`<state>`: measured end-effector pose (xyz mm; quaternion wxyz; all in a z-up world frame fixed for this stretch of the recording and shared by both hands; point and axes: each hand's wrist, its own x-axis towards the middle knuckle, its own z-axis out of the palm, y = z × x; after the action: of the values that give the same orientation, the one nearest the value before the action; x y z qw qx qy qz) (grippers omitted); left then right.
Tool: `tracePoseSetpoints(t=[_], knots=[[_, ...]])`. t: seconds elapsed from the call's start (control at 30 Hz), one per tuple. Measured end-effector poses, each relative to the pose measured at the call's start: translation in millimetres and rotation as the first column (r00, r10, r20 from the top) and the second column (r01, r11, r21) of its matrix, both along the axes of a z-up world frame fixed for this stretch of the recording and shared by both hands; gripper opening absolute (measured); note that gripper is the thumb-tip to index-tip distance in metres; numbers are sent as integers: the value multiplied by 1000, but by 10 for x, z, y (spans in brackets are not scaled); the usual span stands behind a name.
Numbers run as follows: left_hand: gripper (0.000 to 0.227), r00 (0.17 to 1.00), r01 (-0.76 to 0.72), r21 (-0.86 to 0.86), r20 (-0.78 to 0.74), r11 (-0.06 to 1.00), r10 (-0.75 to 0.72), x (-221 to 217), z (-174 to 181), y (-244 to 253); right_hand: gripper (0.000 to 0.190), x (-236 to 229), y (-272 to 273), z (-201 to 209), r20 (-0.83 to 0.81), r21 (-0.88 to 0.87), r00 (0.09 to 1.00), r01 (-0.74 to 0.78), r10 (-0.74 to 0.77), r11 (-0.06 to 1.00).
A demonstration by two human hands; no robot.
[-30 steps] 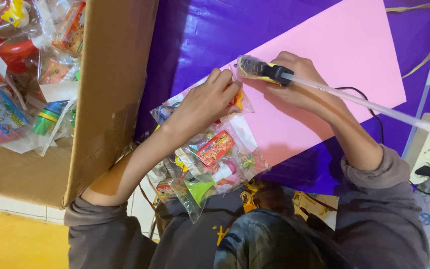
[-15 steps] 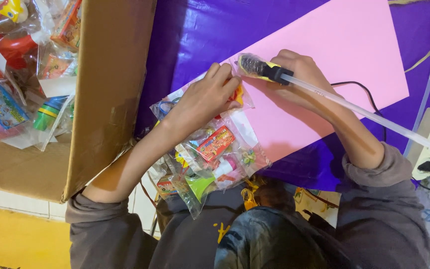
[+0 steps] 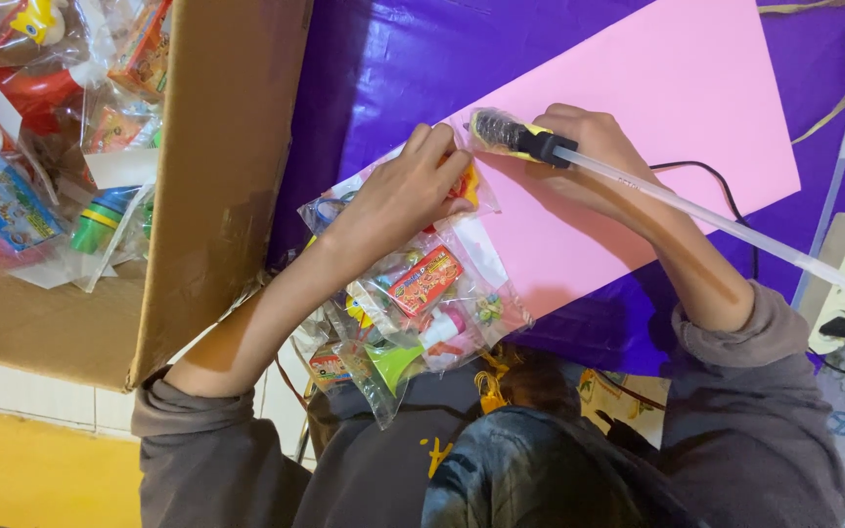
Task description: The person glues plastic packaging containing toy cars and horns onto a pink cardboard sheet using a hot glue gun.
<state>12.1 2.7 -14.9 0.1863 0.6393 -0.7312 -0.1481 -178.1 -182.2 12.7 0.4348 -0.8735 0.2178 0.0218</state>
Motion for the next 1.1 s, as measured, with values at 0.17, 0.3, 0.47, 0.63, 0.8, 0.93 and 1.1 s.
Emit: tracePoseSetpoints(t=[0.17, 0.3, 0.47, 0.63, 0.8, 0.93, 1.1], knots=[[42, 1000, -3, 1, -12, 1000, 3, -1, -41, -2, 27, -23, -8, -49, 3, -5, 1000, -11, 11, 1000], [39, 1000, -2, 2, -29, 1000, 3, 2, -11, -3, 25, -56, -32, -116, -1, -7, 1000, -11, 11, 1000], [39, 998, -10, 4, -56, 1000, 10, 7, 9, -5, 20, -52, -19, -31, -30, -14, 1000, -9, 9, 1000], [41, 998, -5, 11, -58, 1000, 6, -3, 9, -12, 6, 21, 138, 279, 23, 29, 999, 45, -46, 999], [47, 1000, -9, 13, -26, 1000, 9, -3, 10, -13, 11, -165, -19, -75, -41, 25, 997, 60, -59, 998], [49, 1000, -13, 8, -16, 1000, 13, -4, -10, -9, 11, -197, 14, -12, -117, 69, 982, 155, -147, 985], [54, 1000, -7, 9, 20, 1000, 7, 6, -11, -5, 16, -242, 5, 84, -240, 76, 948, 231, -207, 970]])
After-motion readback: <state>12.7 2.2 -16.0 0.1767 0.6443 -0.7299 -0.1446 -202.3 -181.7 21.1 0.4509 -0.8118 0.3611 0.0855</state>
